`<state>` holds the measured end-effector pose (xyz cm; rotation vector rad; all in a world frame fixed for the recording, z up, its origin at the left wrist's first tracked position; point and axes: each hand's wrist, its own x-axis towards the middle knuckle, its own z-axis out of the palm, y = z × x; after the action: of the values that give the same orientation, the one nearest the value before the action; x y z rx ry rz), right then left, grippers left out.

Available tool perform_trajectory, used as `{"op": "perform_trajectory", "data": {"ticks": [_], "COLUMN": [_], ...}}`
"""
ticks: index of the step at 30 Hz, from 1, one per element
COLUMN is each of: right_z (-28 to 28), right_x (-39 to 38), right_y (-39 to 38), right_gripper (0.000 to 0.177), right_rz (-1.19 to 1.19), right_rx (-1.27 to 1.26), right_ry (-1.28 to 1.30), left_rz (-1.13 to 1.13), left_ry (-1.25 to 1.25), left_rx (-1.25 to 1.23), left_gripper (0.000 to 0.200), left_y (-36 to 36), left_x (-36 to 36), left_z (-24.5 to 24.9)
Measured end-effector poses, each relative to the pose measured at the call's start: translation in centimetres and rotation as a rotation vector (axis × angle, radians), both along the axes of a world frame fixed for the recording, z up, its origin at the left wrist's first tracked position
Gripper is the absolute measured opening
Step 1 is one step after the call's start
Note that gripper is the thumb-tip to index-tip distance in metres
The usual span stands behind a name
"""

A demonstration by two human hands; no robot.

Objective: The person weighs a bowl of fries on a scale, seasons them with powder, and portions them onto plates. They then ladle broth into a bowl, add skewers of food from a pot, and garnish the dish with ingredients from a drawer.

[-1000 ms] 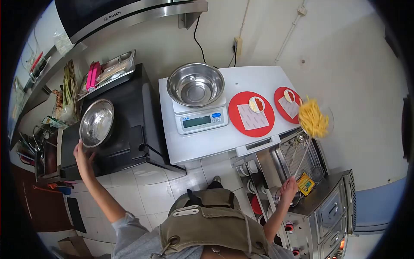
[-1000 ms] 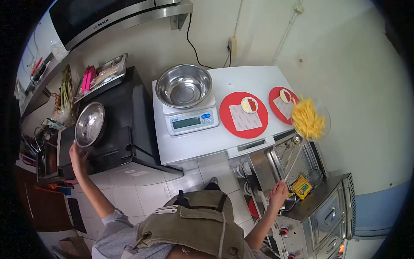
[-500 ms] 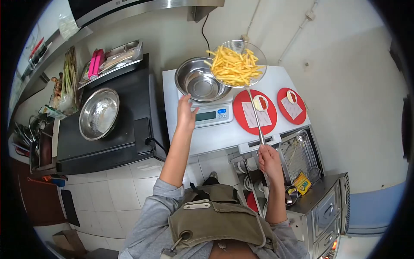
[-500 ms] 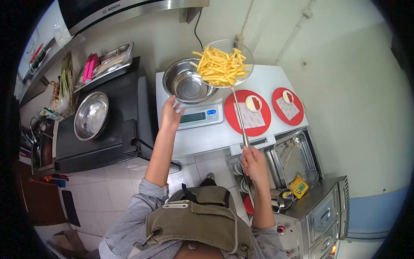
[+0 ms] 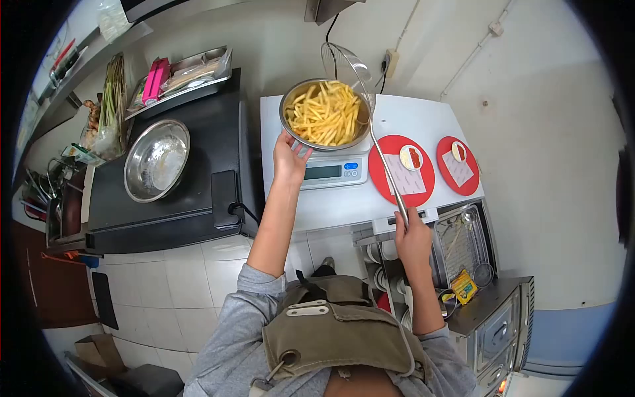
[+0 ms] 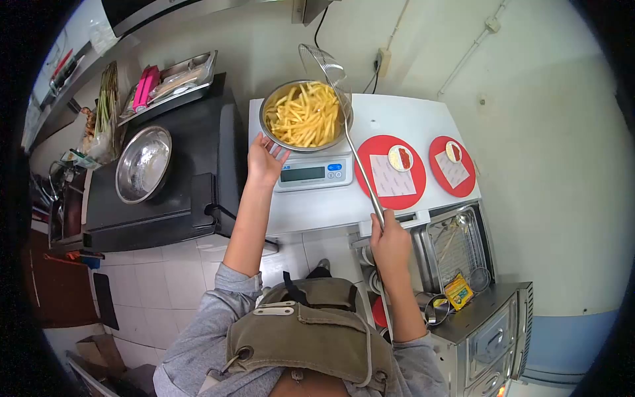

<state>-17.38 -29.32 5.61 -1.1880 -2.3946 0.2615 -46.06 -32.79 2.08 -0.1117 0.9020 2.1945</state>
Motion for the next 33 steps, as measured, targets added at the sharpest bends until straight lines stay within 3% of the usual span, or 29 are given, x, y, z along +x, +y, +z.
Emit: {"op": "perform_trajectory", "data": {"ticks": [4,9,13,15,16,18,21,23,25,29,33], "right_z": [-0.4,0.0,-1.8,-4.9,-4.7,-4.0,-7.3,-10.3,-12.1,-17.1,-26.1], "right_x": [0.4,0.8,1.4,2.8,3.6,5.1,8.5,11.0,13.3,17.3,19.9], "right_y": [0.5,-0.1,-1.3,-1.7,-2.3,-3.5,-4.5,-4.4,-4.2,-1.8,1.9], "right_gripper": [0.020,0.019,0.027,0.033,0.033,0.035,0.034,0.033,0.031,0.032,0.035], "right_rz": [-0.022,-0.070,0.081,0.066,-0.007,-0.081,-0.325,-0.425,-0.741,-0.953,-1.174], "right_rx": [0.112,0.058,-0.191,-0.676,-0.650,-1.180,-1.047,-0.996,-0.809,-0.665,-0.508], "right_ry": [0.031,0.106,0.461,0.652,0.675,1.047,1.231,1.283,1.228,1.326,1.208], "left_rz": [0.000,0.009,-0.136,-0.313,-0.359,-0.444,-0.538,-0.745,-0.795,-0.869,-0.922], "left_ry": [-0.024,-0.068,-0.016,-0.011,-0.030,-0.051,-0.092,-0.033,-0.029,-0.015,0.000], "left_rx": [-0.037,-0.002,0.005,0.025,-0.005,-0.064,-0.127,-0.111,-0.147,-0.261,-0.256], "left_gripper": [0.040,0.037,0.033,0.030,0.029,0.026,0.027,0.027,0.026,0.021,0.020], "left_y": [-0.4,-1.6,-4.1,-5.5,-6.0,-7.0,-7.2,-7.3,-6.5,-3.8,-1.2], "left_x": [-0.3,1.1,3.8,5.3,6.1,7.7,10.2,11.4,12.8,15.0,15.9], "left_z": [-1.0,-2.8,-5.9,-7.2,-8.1,-9.9,-10.3,-11.2,-11.8,-11.6,-11.5]}}
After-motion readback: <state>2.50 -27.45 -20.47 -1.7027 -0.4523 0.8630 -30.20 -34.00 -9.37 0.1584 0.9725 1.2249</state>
